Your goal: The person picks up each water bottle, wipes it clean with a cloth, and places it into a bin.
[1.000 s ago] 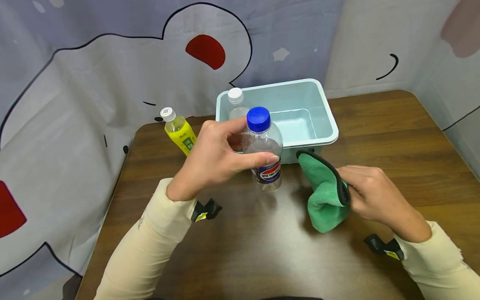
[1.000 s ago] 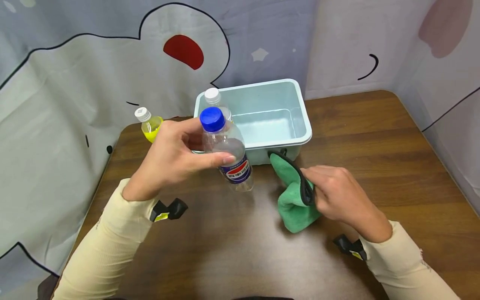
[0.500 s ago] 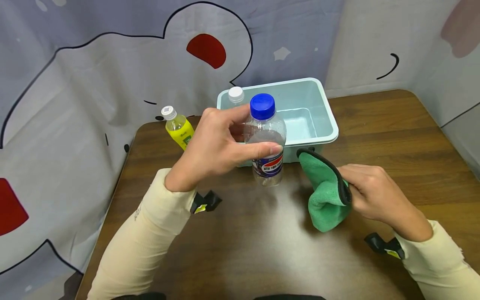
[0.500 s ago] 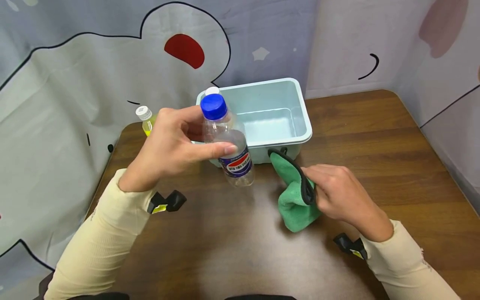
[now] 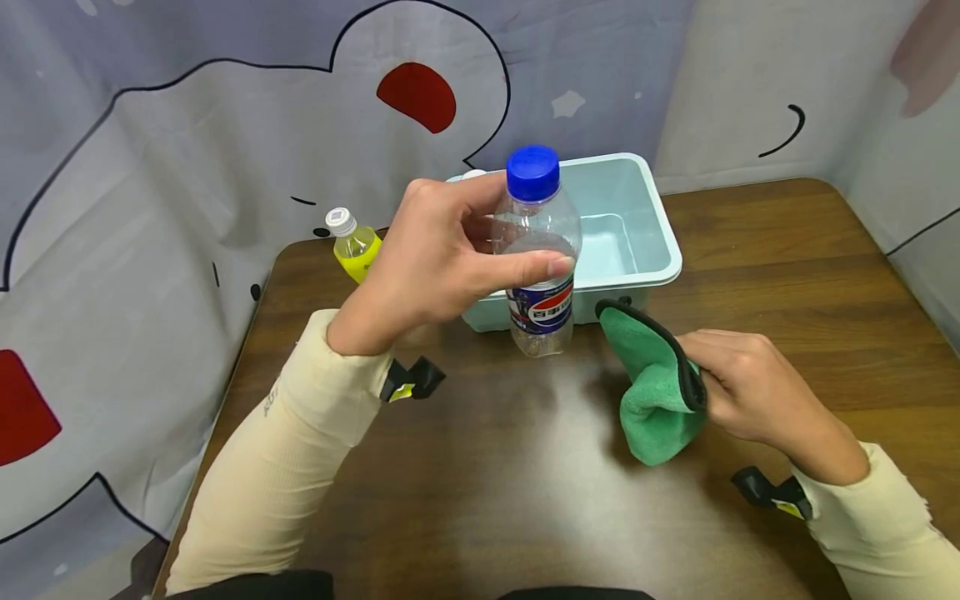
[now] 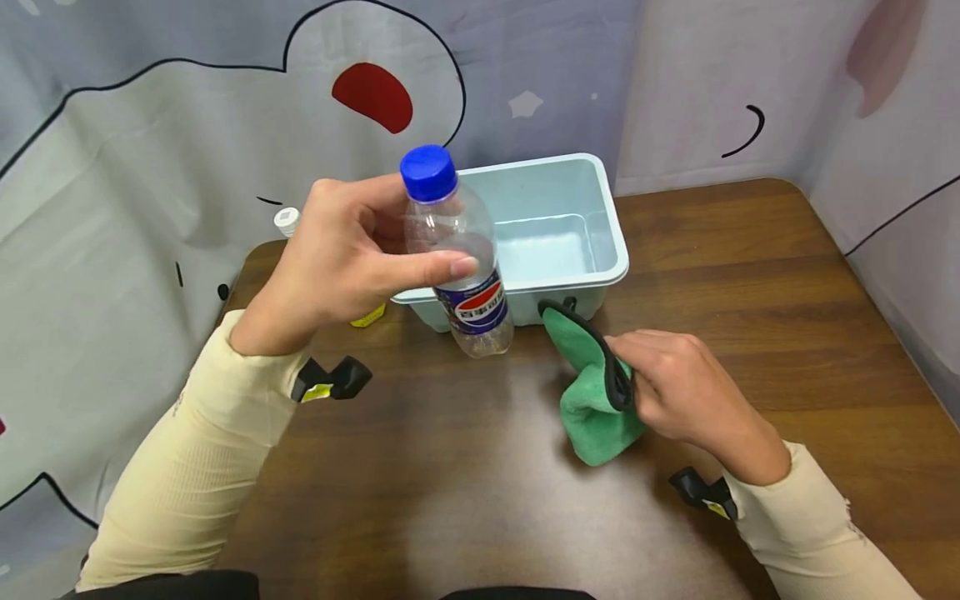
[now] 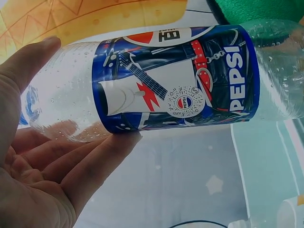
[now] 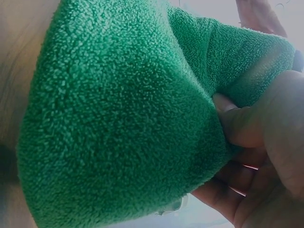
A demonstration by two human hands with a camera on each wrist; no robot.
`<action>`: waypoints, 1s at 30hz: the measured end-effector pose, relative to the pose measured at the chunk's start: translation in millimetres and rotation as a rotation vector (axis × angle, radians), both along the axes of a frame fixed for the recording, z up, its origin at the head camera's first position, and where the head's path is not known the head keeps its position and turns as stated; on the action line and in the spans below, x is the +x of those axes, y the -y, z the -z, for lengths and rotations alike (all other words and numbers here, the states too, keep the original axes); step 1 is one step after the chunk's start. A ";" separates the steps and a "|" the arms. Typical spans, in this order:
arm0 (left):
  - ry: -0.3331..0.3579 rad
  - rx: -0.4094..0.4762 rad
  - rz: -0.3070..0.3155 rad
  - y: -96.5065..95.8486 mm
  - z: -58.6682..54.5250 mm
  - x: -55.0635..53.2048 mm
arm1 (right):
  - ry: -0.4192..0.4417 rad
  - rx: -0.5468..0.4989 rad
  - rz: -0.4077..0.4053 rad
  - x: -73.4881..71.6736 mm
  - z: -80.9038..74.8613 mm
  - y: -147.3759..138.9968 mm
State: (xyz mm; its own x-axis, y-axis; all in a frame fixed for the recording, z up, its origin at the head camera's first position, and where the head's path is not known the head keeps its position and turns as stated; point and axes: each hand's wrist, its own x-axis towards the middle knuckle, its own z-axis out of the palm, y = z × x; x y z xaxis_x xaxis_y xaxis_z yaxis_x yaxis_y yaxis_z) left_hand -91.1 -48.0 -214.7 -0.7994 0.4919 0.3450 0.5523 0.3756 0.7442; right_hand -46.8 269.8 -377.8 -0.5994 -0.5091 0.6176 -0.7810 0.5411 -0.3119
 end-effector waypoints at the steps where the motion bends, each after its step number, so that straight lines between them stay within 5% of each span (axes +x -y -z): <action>1: 0.007 0.006 0.001 -0.3 -1.3 -0.4 | 0.000 0.002 0.000 0.0 -0.1 -0.1; 21: -0.011 0.010 -0.003 -0.3 -15.9 -19.9 | 0.003 0.004 -0.003 4.1 -1.2 0.2; 30: -0.028 -0.053 -0.075 -2.4 -19.2 -27.5 | 0.001 -0.006 -0.018 5.7 -1.2 1.5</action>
State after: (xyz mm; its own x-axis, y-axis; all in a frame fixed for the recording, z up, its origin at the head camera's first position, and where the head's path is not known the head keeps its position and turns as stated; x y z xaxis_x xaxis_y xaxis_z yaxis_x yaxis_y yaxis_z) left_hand -118.6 -45.5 -195.5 -0.8250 0.4491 0.3431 0.5416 0.4549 0.7069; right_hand -41.1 268.4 -376.6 -0.5908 -0.5163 0.6200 -0.7904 0.5249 -0.3160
